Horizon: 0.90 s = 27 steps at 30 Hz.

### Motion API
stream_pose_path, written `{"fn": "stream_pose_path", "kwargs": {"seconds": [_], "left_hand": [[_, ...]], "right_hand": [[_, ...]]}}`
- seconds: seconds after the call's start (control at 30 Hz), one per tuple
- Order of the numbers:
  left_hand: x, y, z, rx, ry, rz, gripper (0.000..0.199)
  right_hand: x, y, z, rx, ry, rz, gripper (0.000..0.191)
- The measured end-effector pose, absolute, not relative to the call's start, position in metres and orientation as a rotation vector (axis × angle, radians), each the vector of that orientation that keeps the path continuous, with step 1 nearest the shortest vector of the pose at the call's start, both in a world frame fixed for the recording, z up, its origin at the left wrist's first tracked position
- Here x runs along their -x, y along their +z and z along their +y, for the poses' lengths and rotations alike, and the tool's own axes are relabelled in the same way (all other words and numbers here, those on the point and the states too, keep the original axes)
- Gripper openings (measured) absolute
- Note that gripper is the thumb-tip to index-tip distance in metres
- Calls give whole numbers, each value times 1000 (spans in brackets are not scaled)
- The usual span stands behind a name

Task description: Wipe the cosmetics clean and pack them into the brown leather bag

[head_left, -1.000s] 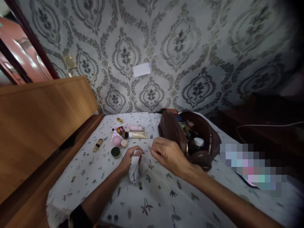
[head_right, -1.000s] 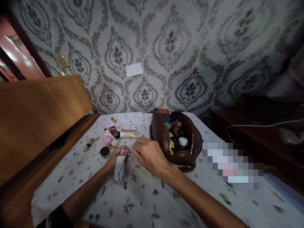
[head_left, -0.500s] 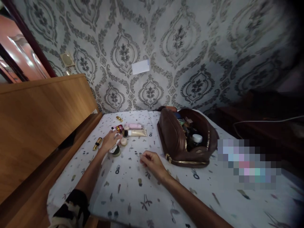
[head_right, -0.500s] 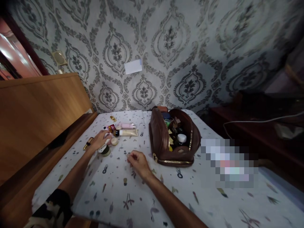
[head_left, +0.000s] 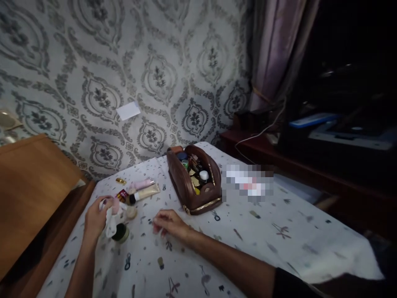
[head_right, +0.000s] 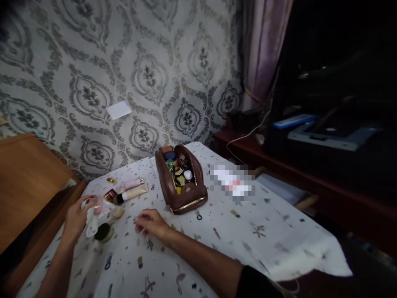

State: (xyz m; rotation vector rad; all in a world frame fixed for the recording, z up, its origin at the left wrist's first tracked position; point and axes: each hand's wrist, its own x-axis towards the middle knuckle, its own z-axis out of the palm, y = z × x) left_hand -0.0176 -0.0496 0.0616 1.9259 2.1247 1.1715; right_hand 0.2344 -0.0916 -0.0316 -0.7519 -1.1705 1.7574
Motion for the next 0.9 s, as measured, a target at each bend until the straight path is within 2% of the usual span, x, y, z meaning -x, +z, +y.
{"fn": "stream_pose_path", "kwargs": {"seconds": [0.1,0.2,0.3,0.47,0.53,0.7,0.9], "left_hand": [[-34,70,-74,-2012,1247,1771,42],[-89,59,-96,-2162,1088,1650,33],[-112,45,-99,-2246,1137,1552,31],[-98,33,-82,-1862,1381,1436,37],[-92,28,-79,-1593,1427,1357,38],[-96,6,-78,-1188,1482,1277,41],[-117,-11,-81,-1010,1380,1143,48]], "right_hand": [[-235,-25,-95,555,2007,-919,64],[-237,-23,-95,459,2181,-747,59],[-240,-26,-92,502,2182,-715,59],[-239,-33,-91,427,2146,-887,70],[-238,-33,-93,401,2127,-932,69],[-235,-34,-90,501,1879,-1000,63],[-236,-40,-82,794,1300,-1320,55]]}}
